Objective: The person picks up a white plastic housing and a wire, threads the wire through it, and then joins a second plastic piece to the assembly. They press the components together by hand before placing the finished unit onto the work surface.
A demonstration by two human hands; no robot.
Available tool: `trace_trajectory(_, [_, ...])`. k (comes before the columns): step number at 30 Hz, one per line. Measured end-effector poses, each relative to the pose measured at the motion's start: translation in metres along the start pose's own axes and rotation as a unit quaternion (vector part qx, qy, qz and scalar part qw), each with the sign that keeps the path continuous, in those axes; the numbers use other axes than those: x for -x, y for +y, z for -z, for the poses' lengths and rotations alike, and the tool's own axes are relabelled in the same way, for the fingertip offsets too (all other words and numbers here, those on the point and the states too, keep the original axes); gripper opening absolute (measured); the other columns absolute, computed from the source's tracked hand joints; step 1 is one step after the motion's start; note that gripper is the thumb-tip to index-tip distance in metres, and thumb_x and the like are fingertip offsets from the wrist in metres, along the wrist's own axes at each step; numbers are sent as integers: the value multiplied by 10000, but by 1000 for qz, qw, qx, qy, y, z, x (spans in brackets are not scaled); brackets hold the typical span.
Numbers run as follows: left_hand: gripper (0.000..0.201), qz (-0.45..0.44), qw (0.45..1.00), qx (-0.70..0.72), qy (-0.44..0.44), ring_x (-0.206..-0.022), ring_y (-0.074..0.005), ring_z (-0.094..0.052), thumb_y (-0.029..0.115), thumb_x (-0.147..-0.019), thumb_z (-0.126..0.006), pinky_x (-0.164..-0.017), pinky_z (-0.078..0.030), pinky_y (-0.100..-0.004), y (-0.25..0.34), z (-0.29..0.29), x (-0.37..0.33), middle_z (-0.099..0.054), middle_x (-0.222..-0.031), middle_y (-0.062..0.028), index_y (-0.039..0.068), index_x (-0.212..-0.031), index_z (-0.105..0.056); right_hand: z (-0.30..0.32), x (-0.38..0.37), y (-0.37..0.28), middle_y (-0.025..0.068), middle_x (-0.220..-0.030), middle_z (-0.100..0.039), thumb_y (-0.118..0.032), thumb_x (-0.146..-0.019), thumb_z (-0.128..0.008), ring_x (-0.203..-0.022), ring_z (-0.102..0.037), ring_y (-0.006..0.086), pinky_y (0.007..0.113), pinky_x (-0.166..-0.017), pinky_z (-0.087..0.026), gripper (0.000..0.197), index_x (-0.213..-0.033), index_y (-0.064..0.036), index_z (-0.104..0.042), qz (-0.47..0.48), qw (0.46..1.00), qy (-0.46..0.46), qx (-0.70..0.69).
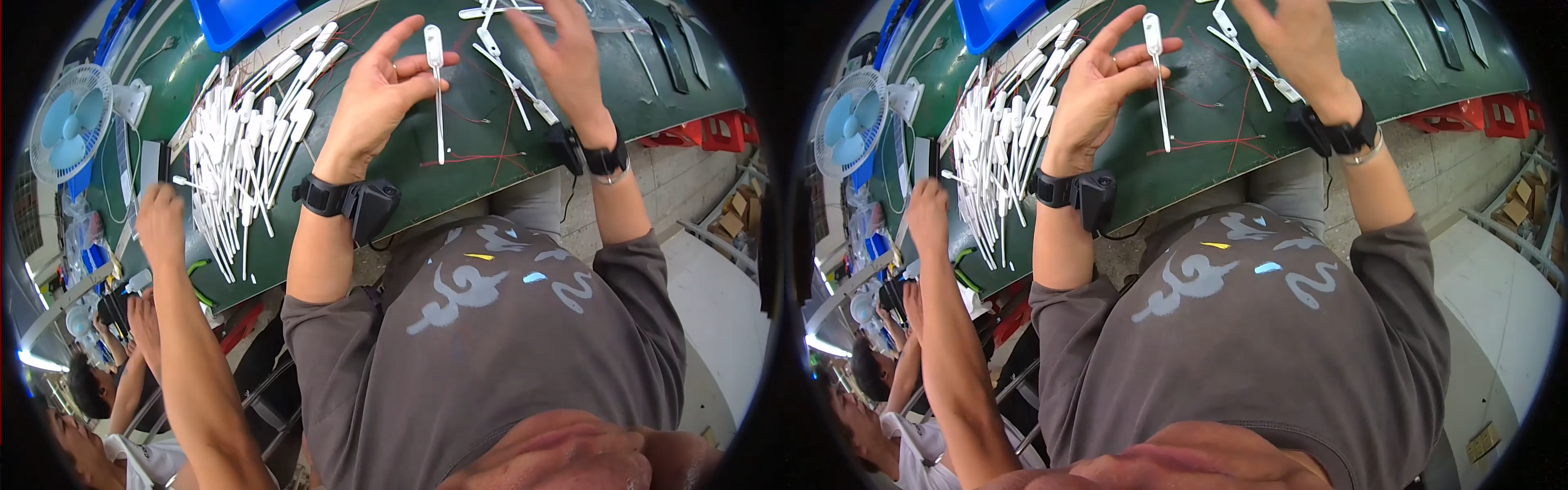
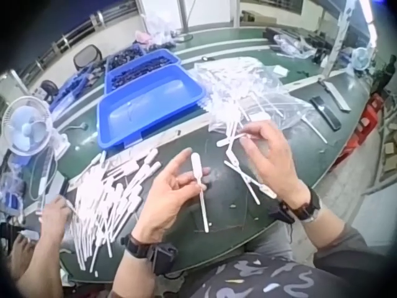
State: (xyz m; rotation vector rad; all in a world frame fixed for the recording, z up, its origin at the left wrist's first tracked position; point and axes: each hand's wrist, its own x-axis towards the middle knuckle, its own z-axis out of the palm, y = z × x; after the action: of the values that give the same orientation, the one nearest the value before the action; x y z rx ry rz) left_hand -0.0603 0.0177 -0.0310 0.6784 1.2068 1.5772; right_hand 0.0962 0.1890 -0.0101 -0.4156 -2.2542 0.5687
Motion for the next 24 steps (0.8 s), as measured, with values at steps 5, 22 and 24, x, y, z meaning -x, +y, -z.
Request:
trace_trajectory(5, [737,44,996,17,78,-993,-163,-639,-65,-877,-600,-877,-515,-256,21,-12,2,-607,-1247,-195,28,-1509,-233,1,34,-37,-10,-966,-683,-225,-979,-573,-606,-433,20,172,-553,-369,240,-1106,-43,-666,-279,864,-275,-316])
trace_trajectory(22, [510,-57,994,-36,87,-867,-145,-677,44,-867,-653,-799,-539,-257,-6,-7,-1,-706,-1051,-152,-50,-1336,-476,-29,41,-25,-24,-856,-665,-248,-964,-618,-789,-577,35,195,-727,-460,255,-1024,-15,-700,-327,807,-317,-376])
trace_trajectory(24, [398,10,996,-66,55,-827,-140,-682,95,-883,-667,-774,-543,-253,-6,-9,1,-721,-981,-135,-66,-1235,-576,-31,41,-22,-22,-857,-665,-243,-968,-611,-792,-576,35,194,-723,-458,255,-1025,-10,-698,-315,824,-285,-376])
